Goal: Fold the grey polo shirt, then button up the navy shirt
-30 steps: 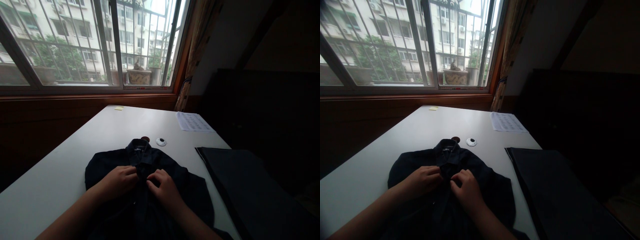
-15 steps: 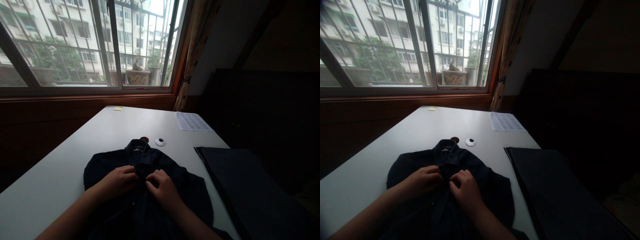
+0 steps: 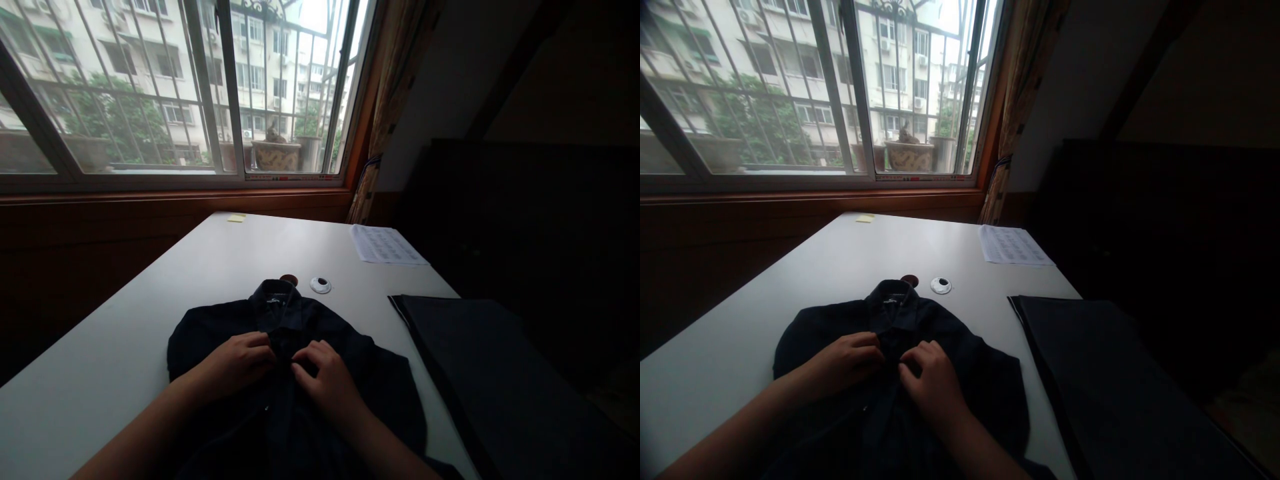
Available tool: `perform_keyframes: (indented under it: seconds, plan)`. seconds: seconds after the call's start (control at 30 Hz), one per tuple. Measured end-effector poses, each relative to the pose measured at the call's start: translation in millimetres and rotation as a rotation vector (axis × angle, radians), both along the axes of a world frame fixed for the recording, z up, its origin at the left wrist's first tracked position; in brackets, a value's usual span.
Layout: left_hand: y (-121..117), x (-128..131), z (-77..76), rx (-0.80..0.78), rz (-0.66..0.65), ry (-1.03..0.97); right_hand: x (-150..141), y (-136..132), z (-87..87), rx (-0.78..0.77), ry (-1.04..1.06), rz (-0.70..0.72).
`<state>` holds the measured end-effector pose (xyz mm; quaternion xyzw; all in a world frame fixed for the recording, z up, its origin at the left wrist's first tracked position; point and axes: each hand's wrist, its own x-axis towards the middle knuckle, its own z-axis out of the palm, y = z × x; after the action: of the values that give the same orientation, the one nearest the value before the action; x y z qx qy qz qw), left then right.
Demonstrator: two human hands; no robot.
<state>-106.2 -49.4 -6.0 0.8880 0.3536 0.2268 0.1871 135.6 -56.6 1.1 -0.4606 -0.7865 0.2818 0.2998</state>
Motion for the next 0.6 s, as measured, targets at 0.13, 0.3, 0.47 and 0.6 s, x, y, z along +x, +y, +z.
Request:
perform_keyframes:
  seconds: [0.13,0.3,0.47,0.6]
  plan:
    - [0.2,0.9,1.5,-0.008,-0.005,0.008,0.1,0.4,-0.3,-0.004,0.005,0.001]
    - [1.1,1.2,0.8,0.018,0.001,0.016,0.6,0.8,0.8,-0.007,-0.003,0.002]
    - [0.8,1.0,1.6,-0.004,-0.007,0.007,0.5,0.3,-0.5,-0.001,0.003,0.007]
    - [-0.5,1.3,2.2,-0.015,-0.008,0.002,0.2,0.4,-1.1,-0.004,0.003,0.008]
